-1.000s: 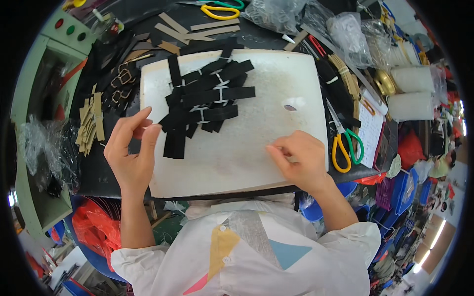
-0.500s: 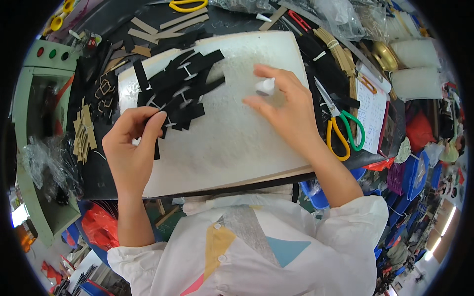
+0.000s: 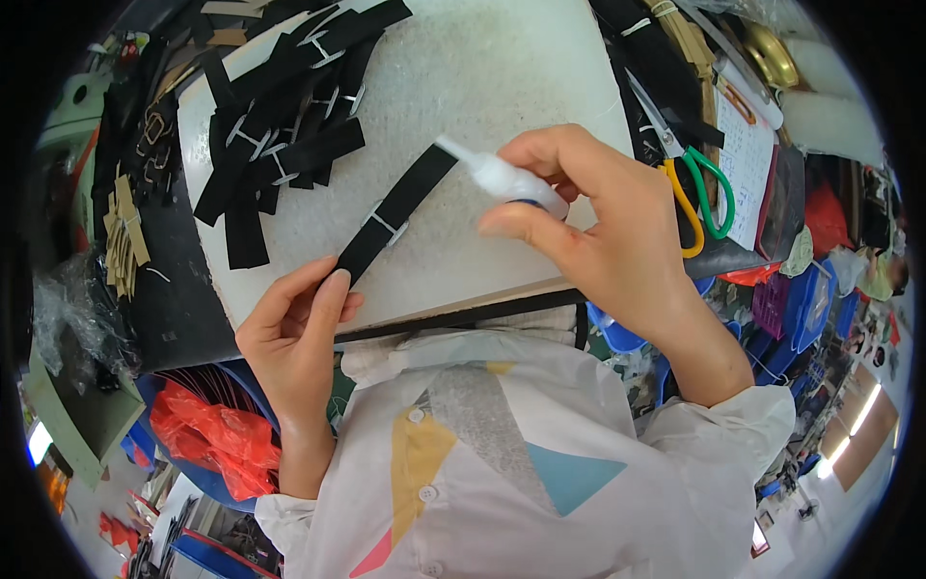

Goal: The recorder is applying glue to black shoe straps and attaching decorative buckles.

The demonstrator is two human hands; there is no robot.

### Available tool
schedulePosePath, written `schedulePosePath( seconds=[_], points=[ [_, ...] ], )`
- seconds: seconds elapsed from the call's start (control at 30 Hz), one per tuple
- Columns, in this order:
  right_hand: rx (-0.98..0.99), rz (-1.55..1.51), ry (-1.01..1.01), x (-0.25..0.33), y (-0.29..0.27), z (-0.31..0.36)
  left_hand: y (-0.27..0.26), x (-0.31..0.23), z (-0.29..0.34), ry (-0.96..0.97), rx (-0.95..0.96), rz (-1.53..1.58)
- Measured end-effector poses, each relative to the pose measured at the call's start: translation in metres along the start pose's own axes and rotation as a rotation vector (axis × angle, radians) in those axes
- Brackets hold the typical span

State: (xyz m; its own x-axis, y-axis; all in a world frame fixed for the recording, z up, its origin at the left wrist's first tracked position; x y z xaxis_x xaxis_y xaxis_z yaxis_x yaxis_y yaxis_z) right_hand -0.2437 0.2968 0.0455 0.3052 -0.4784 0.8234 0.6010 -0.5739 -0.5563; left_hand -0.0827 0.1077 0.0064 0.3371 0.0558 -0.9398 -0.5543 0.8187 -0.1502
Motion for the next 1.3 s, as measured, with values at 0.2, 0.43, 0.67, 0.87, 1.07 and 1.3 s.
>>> schedulePosePath(
  seconds=[0.2, 0.43, 0.67, 0.87, 1.07, 1.3],
  points=[
    [-0.126, 0.394, -0.491, 0.039, 0.012, -0.002, 0.003, -0.004, -0.002, 0.108, -0.020, -0.057],
    [-0.112, 0.626, -0.793, 0.061, 0.028, -0.001, 0.004, -0.003, -0.003, 0.177, -0.008, -0.102],
    [-0.078, 0.723, -0.924, 0.066, 0.044, 0.002, 0.006, -0.005, -0.003, 0.171, 0.024, -0.127],
    [-0.101, 0.803, -0.885, 0.066, 0.032, 0.002, 0.004, -0.004, -0.002, 0.173, 0.012, -0.134],
    [-0.082, 0.787, -0.833, 0.070, 0.036, 0.004, 0.005, -0.005, -0.003, 0.160, 0.022, -0.130],
    [-0.089, 0.757, -0.831, 0.074, 0.043, 0.003, 0.005, -0.006, -0.004, 0.155, 0.039, -0.151]
  ],
)
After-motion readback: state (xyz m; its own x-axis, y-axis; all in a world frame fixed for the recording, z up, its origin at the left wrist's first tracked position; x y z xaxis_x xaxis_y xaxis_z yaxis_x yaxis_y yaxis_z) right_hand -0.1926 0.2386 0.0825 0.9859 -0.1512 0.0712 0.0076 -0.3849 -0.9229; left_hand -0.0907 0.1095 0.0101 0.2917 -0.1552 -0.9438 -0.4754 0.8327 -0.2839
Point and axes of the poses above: each hand's wrist, its own z-axis away from the middle knuckle, its own y-axis out of the palm, x = y × z, the point moved 7 cm from there along -z, towards the middle knuckle, and after that the axes turned 1 degree about -z, right-handed, at the moved point
